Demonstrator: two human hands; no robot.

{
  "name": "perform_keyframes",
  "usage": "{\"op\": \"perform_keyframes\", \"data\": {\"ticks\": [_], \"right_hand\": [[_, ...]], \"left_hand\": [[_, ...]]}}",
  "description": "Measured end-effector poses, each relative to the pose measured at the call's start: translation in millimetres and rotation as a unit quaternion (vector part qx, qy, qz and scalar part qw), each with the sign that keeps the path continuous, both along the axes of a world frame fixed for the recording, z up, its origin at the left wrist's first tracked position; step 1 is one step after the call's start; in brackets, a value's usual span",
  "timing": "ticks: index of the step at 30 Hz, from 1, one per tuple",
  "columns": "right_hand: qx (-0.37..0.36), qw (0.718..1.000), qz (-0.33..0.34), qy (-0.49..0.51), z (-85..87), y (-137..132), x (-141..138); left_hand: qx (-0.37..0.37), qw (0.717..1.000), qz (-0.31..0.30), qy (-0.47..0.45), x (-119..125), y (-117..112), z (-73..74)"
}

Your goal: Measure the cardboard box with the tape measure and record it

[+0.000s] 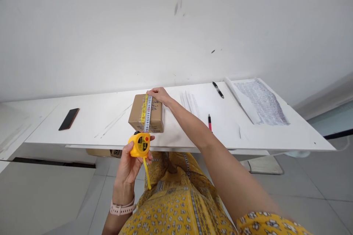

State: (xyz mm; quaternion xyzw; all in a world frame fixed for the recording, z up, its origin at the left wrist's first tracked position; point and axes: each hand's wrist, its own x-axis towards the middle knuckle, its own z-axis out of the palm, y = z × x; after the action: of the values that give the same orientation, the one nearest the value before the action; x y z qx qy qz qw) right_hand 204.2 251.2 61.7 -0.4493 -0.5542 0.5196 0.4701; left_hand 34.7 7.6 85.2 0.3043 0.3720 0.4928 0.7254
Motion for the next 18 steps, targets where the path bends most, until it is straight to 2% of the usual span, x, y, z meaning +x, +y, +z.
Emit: {"op": "perform_keyframes", "data": {"ticks": [4,8,11,14,16,18], "right_hand": [[0.011,1.0,0.003,-0.011,-1.4,2,-2],[0.058,0.996,-0.028,-0.064,15.9,-1,4],[0.102,0.99,-0.048,-0.09,40.1,-19,22],[0.123,0.989,-0.029,-0.074,58.6,-54,45],[0.116,0.991,-0.007,-0.063,61.4,-84,56],[0.103,0.993,0.011,-0.054,55.4,-113,60]], "left_hand": [[0.002,1.0,0.007,-0.001,2,0,0.2],[0.018,0.999,0.006,0.028,-11,2,9.6],[0.045,0.998,-0.01,0.045,-40,9,22.3],[0.093,0.991,-0.051,0.085,-83,30,36.0],[0.116,0.983,-0.077,0.115,-112,56,43.3],[0.129,0.979,-0.082,0.135,-136,87,48.0]]}}
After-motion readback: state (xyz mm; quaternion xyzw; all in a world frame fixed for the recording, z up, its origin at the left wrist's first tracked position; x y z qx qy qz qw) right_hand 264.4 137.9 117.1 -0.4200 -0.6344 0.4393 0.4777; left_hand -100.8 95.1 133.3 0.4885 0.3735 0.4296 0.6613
